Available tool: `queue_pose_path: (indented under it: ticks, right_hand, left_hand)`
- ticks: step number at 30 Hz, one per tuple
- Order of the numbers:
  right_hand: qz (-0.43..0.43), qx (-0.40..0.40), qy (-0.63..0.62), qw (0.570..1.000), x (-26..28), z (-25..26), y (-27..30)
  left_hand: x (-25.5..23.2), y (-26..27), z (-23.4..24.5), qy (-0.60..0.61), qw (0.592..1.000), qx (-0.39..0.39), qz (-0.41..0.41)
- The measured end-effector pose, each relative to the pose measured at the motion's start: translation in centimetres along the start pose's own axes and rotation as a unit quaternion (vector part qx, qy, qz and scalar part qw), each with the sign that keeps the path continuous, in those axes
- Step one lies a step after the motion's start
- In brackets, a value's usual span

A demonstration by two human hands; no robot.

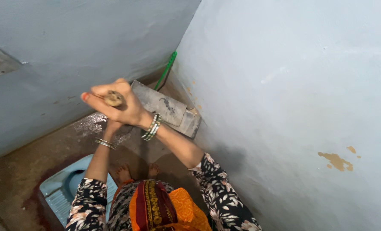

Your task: The person prepares a cleaning solution in a bucket, rinses a mop, and سپس uses a long-handled tool to scrub the interior and surrounding floor of a squat toilet.

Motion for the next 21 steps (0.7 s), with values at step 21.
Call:
queue_pose_path:
  ticks: [21]
  right_hand:
    - [0.052,0.020,-0.021,0.998,-6.1,1.3,-3.6]
  left_hand:
    - [-2.1,-5.2,3.1,-0.095,0.985,-0.126,-0.066]
Point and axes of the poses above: each hand's wrist, its own y-axis away from the middle knuckle, its own z-axis out of the back of the hand, x = y × z, the point moved 6 cm from there along -y, towards the middle knuckle, and after that the axes turned 11 degrees about x, right-handed, at the moved point
